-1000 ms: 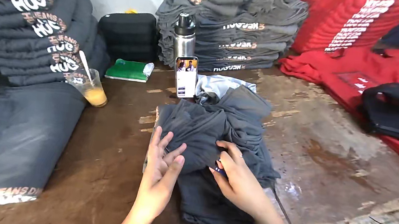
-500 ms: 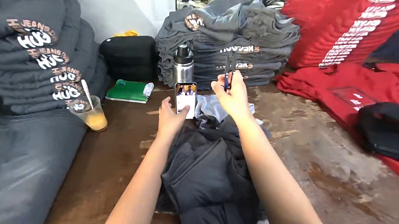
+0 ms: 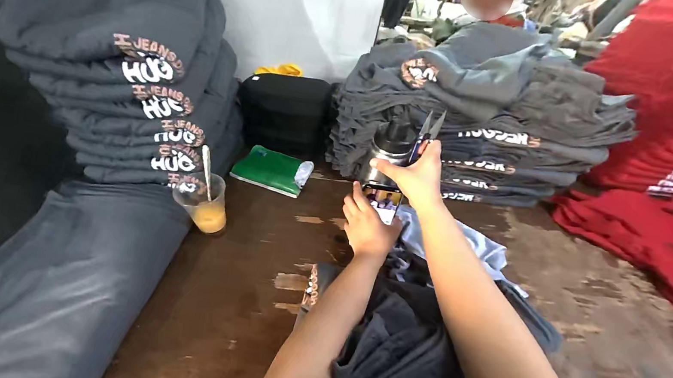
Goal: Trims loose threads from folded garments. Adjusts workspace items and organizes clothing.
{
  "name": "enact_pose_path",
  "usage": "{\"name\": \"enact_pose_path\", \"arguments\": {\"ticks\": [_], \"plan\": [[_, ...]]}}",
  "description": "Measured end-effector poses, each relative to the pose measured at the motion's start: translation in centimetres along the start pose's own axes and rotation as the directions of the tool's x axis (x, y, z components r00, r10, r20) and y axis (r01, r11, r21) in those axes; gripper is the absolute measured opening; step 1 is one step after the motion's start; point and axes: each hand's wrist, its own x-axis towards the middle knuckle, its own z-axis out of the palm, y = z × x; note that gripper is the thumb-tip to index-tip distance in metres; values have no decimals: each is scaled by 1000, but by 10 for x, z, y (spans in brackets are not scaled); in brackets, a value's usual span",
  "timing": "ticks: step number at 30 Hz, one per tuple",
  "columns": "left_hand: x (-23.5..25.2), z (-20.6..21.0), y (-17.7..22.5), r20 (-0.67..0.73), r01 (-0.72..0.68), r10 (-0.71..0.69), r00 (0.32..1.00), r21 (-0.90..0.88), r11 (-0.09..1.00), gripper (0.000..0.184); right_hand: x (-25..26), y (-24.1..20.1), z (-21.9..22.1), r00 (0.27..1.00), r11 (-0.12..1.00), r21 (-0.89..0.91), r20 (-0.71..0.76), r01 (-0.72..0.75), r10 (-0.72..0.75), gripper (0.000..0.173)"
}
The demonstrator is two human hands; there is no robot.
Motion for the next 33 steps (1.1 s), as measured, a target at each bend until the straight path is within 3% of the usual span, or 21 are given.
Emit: {"name": "enact_pose_path", "arguments": {"ticks": [5, 10, 13, 19, 24, 33], "plan": [[-4, -17, -14, -53, 1, -6, 999, -85, 996, 121, -12, -6, 7, 997, 996, -68, -54, 54, -58, 104], [-25, -62, -39, -187, -39, 22, 982, -91, 995, 122, -39, -24, 18, 994, 995, 4, -46, 96, -96, 108], [-44, -103, -61, -326, -134, 89, 941, -118, 984, 120, -64, -48, 31, 993, 992, 52, 36, 111, -113, 111], [-91, -175, -110, -478, -155, 77, 875, -124, 980, 125, -120, -97, 70, 947, 963, 208, 235, 171, -219, 109], [-129, -201, -141, -505, -74, 15, 863, -96, 993, 127, -163, -137, 100, 913, 940, 314, 328, 136, -242, 105], [-144, -225, -143, -515, 5, -56, 856, -100, 995, 124, -204, -178, 121, 837, 941, 328, 490, 82, -244, 102]]}}
